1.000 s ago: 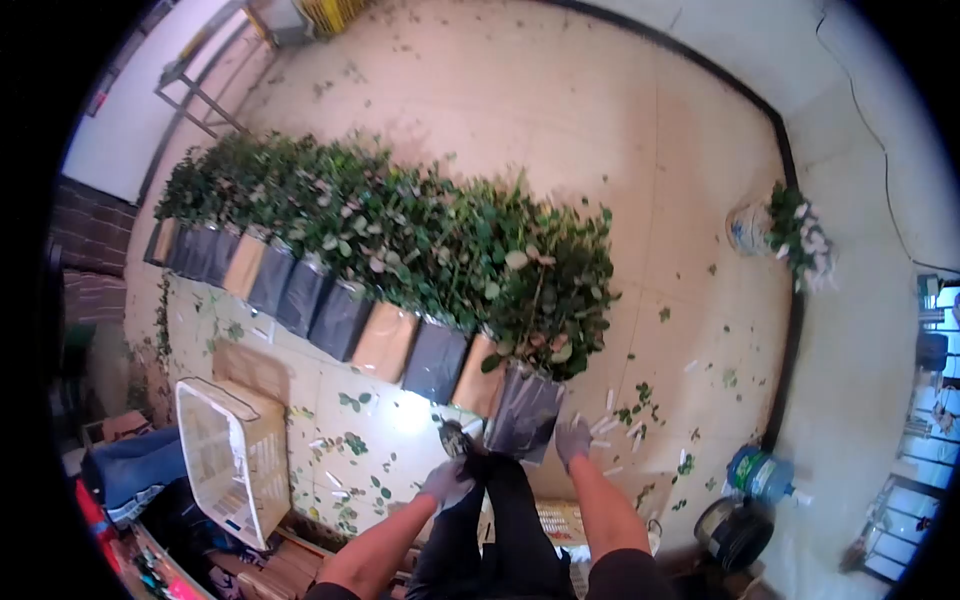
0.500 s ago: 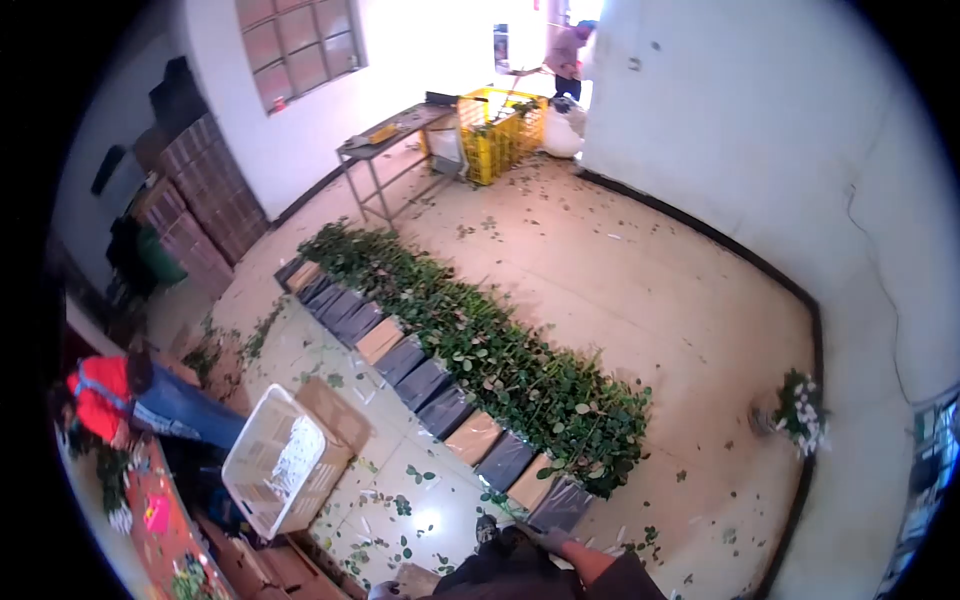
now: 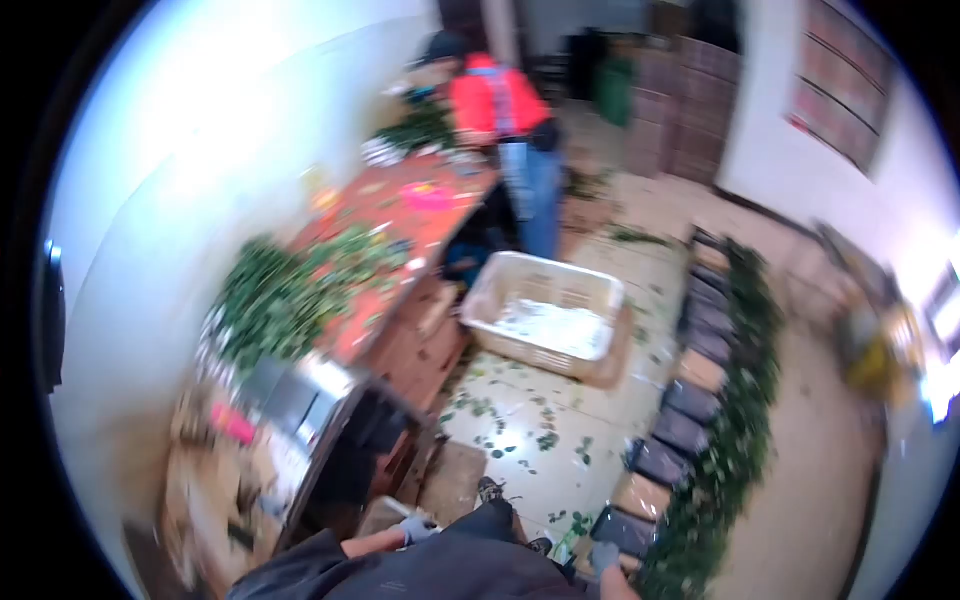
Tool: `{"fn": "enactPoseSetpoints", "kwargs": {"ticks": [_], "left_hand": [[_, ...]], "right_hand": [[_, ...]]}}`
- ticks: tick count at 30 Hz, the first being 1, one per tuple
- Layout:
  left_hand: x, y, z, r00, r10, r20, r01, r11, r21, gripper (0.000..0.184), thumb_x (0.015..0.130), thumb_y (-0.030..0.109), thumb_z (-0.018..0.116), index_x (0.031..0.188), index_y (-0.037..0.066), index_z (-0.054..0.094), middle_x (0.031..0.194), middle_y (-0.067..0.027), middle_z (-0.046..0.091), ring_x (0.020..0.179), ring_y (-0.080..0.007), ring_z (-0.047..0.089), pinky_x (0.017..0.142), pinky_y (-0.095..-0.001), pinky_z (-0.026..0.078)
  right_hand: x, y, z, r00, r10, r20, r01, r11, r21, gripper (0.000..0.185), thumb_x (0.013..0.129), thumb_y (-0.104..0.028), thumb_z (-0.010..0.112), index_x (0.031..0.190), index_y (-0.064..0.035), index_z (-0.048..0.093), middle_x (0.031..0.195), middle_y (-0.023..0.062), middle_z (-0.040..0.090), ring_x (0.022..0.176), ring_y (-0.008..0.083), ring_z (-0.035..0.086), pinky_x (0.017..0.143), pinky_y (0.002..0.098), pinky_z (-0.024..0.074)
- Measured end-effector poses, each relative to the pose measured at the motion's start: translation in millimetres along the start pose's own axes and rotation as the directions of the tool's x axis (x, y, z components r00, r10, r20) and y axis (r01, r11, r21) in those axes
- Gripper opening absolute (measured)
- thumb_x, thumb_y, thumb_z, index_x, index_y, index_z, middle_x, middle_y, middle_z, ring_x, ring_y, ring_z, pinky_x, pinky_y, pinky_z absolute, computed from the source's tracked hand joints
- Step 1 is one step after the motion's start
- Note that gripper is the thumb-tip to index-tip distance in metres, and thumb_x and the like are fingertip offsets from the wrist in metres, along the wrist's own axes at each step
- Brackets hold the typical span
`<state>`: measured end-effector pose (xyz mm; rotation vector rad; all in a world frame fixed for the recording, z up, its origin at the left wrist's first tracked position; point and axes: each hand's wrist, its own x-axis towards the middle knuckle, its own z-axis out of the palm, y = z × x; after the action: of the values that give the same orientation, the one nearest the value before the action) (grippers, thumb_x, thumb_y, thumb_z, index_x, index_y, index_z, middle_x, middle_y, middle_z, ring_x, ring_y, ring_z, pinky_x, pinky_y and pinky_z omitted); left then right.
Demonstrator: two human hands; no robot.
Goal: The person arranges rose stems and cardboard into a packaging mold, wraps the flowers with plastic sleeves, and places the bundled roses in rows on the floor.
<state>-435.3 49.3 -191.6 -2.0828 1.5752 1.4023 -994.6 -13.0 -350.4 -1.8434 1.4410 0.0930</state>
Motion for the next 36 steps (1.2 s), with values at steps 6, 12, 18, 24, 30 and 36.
{"fn": "enactPoseSetpoints", "kwargs": {"ticks": [6,12,18,24,30,36], "left_hand": [[-7,-3,1,0.989,-0.149,-0.018,0.135,0.935,-0.327,0.064,0.091,0.054,0.055,0.127,0.004,0.071,0.132,-0.0234,0.067,0.122,-0.0408,0.064,0.104,-0.044,0.049],[12,-35,-23,0.975,-0.22,-0.031,0.183,0.877,-0.445,0.061,0.092,0.058,0.053,0.126,0.012,0.074,0.127,-0.0182,0.071,0.12,-0.0379,0.066,0.104,-0.0426,0.05],[-4,-35,-76,0.84,-0.46,-0.286,0.196,0.75,-0.631,0.052,0.09,0.048,0.064,0.124,0.01,0.075,0.125,-0.0172,0.073,0.117,-0.0353,0.068,0.105,-0.0399,0.051],[-9,1,-55,0.725,-0.617,-0.306,0.184,0.602,-0.777,0.054,0.09,0.048,0.064,0.123,0.006,0.074,0.114,-0.0193,0.075,0.105,-0.036,0.072,0.096,-0.0404,0.055],[-35,48,-22,0.61,-0.787,-0.095,0.028,0.141,-0.99,0.049,0.092,0.036,0.069,0.123,-0.002,0.073,0.104,-0.0152,0.078,0.09,-0.0206,0.073,0.081,-0.0329,0.057],[-91,-4,-81,0.22,-0.927,-0.303,-0.276,0.239,-0.931,0.04,0.095,0.025,0.069,0.121,-0.005,0.071,0.097,-0.0122,0.076,0.081,-0.0165,0.069,0.076,-0.0313,0.056]], "right_hand": [[71,-109,-55,0.92,-0.297,0.255,0.346,0.922,-0.173,0.025,0.092,-0.024,0.065,0.099,-0.0023,0.074,0.078,0.0103,0.071,0.069,0.0256,0.07,0.063,0.0394,0.0561],[172,-198,-137,0.951,0.018,0.31,-0.032,0.999,0.04,0.026,0.092,-0.024,0.062,0.1,-0.0012,0.072,0.083,0.0145,0.071,0.071,0.0256,0.071,0.062,0.0385,0.0563],[265,-248,-181,0.918,0.23,0.325,-0.363,0.817,0.448,0.023,0.092,-0.017,0.062,0.101,0.0037,0.069,0.075,0.0124,0.068,0.062,0.0217,0.067,0.053,0.0366,0.0536],[352,-294,-200,0.897,0.101,0.431,-0.258,0.91,0.323,0.033,0.092,-0.021,0.065,0.111,0.0051,0.07,0.085,0.0154,0.073,0.071,0.0215,0.071,0.062,0.0354,0.0567],[422,-341,-190,0.887,-0.207,0.413,0.176,0.978,0.113,0.037,0.093,-0.024,0.067,0.117,0.0049,0.067,0.092,0.011,0.074,0.073,0.0179,0.069,0.061,0.0312,0.0547],[456,-475,-172,0.776,-0.518,0.36,0.472,0.856,0.212,0.044,0.095,-0.029,0.068,0.121,0.007,0.065,0.096,0.0145,0.074,0.089,0.0211,0.072,0.081,0.0352,0.0565]]}}
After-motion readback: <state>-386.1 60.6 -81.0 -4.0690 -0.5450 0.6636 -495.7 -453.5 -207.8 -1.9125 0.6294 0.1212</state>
